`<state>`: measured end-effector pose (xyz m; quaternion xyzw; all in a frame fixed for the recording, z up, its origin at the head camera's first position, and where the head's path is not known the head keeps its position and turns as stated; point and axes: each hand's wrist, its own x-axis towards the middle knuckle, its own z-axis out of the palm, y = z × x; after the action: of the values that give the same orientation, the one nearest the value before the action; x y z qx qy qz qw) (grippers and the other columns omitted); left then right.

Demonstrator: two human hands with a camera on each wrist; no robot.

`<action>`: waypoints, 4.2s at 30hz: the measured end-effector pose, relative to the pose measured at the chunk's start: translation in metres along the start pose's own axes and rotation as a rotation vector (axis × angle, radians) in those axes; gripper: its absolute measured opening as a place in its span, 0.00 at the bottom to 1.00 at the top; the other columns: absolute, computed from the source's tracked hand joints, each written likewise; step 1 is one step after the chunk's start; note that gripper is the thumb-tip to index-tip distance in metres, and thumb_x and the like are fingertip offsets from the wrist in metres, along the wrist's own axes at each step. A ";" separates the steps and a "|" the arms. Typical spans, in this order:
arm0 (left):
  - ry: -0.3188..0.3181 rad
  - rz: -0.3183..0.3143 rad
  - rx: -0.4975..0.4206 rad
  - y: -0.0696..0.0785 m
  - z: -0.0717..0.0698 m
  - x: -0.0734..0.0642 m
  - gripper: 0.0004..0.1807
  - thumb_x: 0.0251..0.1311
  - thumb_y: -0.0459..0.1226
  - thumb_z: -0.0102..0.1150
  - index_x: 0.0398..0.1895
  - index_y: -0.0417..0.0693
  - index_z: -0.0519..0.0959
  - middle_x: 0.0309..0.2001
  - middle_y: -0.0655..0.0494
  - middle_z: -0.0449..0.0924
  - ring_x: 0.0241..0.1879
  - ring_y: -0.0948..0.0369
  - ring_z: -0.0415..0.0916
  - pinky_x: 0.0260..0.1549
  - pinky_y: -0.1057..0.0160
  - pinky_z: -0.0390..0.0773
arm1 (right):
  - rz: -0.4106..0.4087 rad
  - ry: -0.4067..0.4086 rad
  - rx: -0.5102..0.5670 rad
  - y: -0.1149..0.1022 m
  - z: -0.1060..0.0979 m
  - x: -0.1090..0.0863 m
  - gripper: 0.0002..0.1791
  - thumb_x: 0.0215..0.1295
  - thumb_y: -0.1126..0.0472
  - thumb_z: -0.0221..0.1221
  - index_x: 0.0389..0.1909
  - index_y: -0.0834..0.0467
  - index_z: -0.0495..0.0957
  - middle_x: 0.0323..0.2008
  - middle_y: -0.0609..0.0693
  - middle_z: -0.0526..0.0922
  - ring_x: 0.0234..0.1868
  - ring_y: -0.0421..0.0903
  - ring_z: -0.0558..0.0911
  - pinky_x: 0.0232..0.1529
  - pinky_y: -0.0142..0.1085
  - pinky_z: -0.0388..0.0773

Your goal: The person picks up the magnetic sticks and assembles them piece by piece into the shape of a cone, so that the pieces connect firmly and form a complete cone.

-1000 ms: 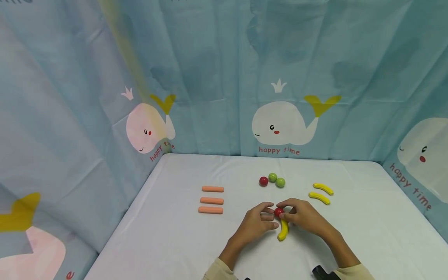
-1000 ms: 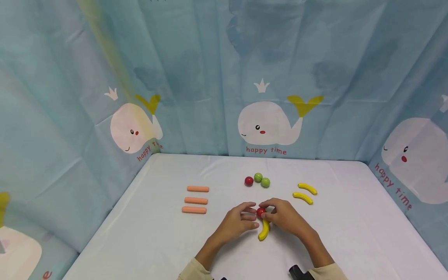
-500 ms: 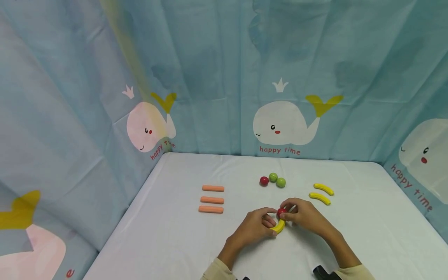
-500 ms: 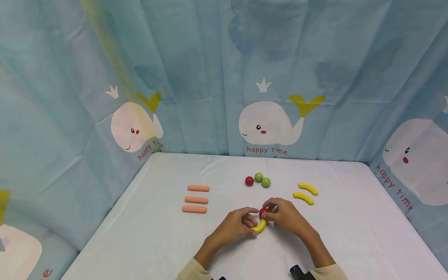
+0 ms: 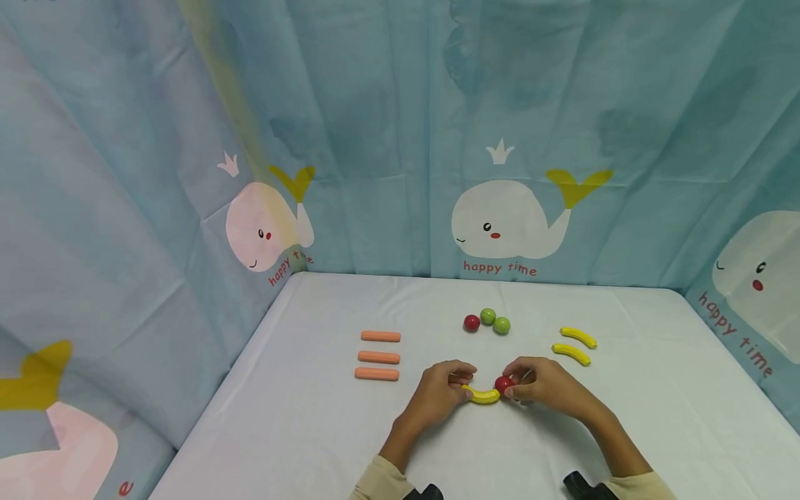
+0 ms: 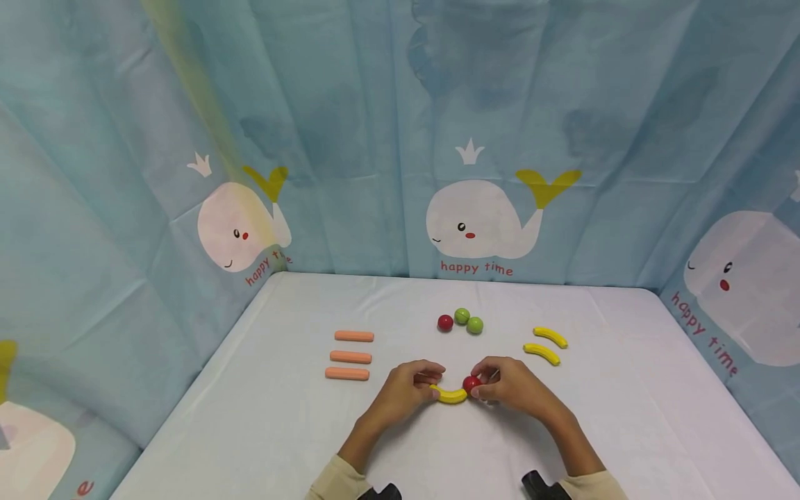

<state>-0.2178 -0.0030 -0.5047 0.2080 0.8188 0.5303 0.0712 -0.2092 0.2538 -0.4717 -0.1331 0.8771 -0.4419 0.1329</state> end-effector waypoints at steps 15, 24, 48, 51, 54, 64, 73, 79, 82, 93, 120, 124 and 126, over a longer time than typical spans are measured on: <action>0.130 0.057 0.002 0.004 0.003 0.003 0.16 0.66 0.31 0.72 0.57 0.46 0.87 0.51 0.56 0.89 0.53 0.62 0.84 0.57 0.63 0.83 | -0.050 -0.032 0.046 0.002 0.002 0.001 0.16 0.64 0.60 0.72 0.49 0.62 0.85 0.36 0.51 0.83 0.34 0.45 0.84 0.34 0.33 0.82; 0.076 0.099 -0.122 0.018 0.017 0.002 0.16 0.65 0.37 0.74 0.55 0.48 0.88 0.51 0.60 0.87 0.54 0.64 0.84 0.58 0.66 0.81 | -0.055 -0.063 0.067 0.001 -0.005 -0.001 0.19 0.67 0.62 0.69 0.55 0.65 0.83 0.39 0.53 0.84 0.37 0.49 0.87 0.38 0.36 0.86; 0.009 0.059 -0.082 0.022 0.026 0.000 0.18 0.59 0.28 0.76 0.53 0.40 0.88 0.48 0.55 0.91 0.43 0.66 0.87 0.47 0.71 0.83 | 0.061 0.359 -0.212 0.038 -0.066 -0.026 0.27 0.71 0.54 0.69 0.65 0.65 0.79 0.63 0.67 0.81 0.63 0.67 0.78 0.54 0.55 0.78; 0.013 0.073 -0.030 0.022 0.026 0.000 0.18 0.59 0.28 0.76 0.53 0.41 0.88 0.48 0.56 0.91 0.45 0.67 0.85 0.50 0.67 0.84 | 0.091 0.353 -0.202 0.043 -0.069 -0.027 0.30 0.72 0.53 0.69 0.68 0.66 0.77 0.69 0.72 0.74 0.70 0.74 0.69 0.60 0.67 0.72; 0.019 0.082 0.006 0.023 0.026 0.001 0.18 0.59 0.27 0.75 0.53 0.42 0.88 0.48 0.56 0.91 0.46 0.67 0.84 0.52 0.64 0.84 | 0.121 0.338 -0.192 0.046 -0.070 -0.026 0.33 0.72 0.52 0.69 0.71 0.66 0.74 0.73 0.75 0.67 0.74 0.78 0.62 0.64 0.73 0.66; 0.058 0.085 0.054 0.023 0.025 0.001 0.18 0.59 0.28 0.75 0.54 0.44 0.89 0.47 0.59 0.91 0.49 0.69 0.84 0.57 0.61 0.82 | 0.131 0.323 -0.222 0.053 -0.070 -0.026 0.31 0.71 0.56 0.69 0.68 0.67 0.76 0.62 0.75 0.77 0.64 0.74 0.74 0.55 0.65 0.75; 0.089 0.033 0.214 0.023 0.021 -0.001 0.21 0.57 0.37 0.80 0.55 0.56 0.89 0.50 0.68 0.90 0.57 0.68 0.83 0.61 0.47 0.61 | 0.108 0.339 -0.205 0.057 -0.069 -0.025 0.27 0.68 0.62 0.70 0.64 0.69 0.79 0.48 0.63 0.86 0.50 0.58 0.85 0.37 0.37 0.80; 0.061 -0.015 0.235 0.020 0.019 -0.002 0.21 0.55 0.36 0.81 0.53 0.55 0.90 0.47 0.68 0.89 0.53 0.66 0.82 0.51 0.51 0.61 | 0.142 0.333 -0.221 0.056 -0.067 -0.024 0.25 0.68 0.60 0.70 0.62 0.68 0.80 0.45 0.57 0.86 0.49 0.57 0.85 0.40 0.41 0.79; 0.058 -0.021 0.234 0.019 0.018 -0.002 0.20 0.54 0.36 0.82 0.51 0.56 0.90 0.44 0.68 0.88 0.50 0.66 0.82 0.49 0.52 0.61 | 0.167 0.322 -0.231 0.054 -0.066 -0.022 0.24 0.68 0.58 0.70 0.61 0.67 0.81 0.43 0.55 0.85 0.48 0.57 0.84 0.40 0.41 0.77; 0.056 -0.011 0.239 0.018 0.017 -0.003 0.18 0.55 0.37 0.82 0.49 0.58 0.91 0.41 0.68 0.89 0.46 0.67 0.83 0.45 0.54 0.60 | 0.183 0.313 -0.275 0.048 -0.061 -0.016 0.20 0.67 0.60 0.70 0.52 0.71 0.85 0.41 0.56 0.88 0.43 0.51 0.82 0.38 0.40 0.77; 0.019 -0.054 0.190 0.018 0.017 -0.001 0.18 0.56 0.41 0.81 0.50 0.58 0.90 0.38 0.73 0.89 0.44 0.72 0.84 0.48 0.52 0.63 | 0.215 0.262 0.022 0.025 -0.029 -0.003 0.23 0.70 0.58 0.69 0.59 0.68 0.80 0.36 0.53 0.89 0.32 0.48 0.84 0.33 0.38 0.83; 0.017 -0.052 0.198 0.018 0.017 -0.001 0.18 0.56 0.41 0.81 0.51 0.59 0.91 0.40 0.73 0.89 0.45 0.72 0.83 0.48 0.52 0.63 | 0.219 0.250 0.042 0.020 -0.020 -0.001 0.23 0.69 0.59 0.70 0.58 0.68 0.80 0.35 0.53 0.88 0.31 0.48 0.84 0.32 0.38 0.84; 0.016 -0.050 0.202 0.018 0.017 -0.001 0.18 0.56 0.41 0.81 0.51 0.59 0.91 0.40 0.73 0.89 0.45 0.72 0.83 0.48 0.52 0.63 | 0.221 0.245 0.055 0.017 -0.016 0.000 0.23 0.69 0.59 0.70 0.58 0.68 0.80 0.34 0.52 0.89 0.31 0.48 0.84 0.32 0.38 0.85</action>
<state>-0.2065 0.0169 -0.4953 0.1893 0.8737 0.4446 0.0564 -0.2171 0.2751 -0.4765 0.0227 0.8837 -0.4612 0.0764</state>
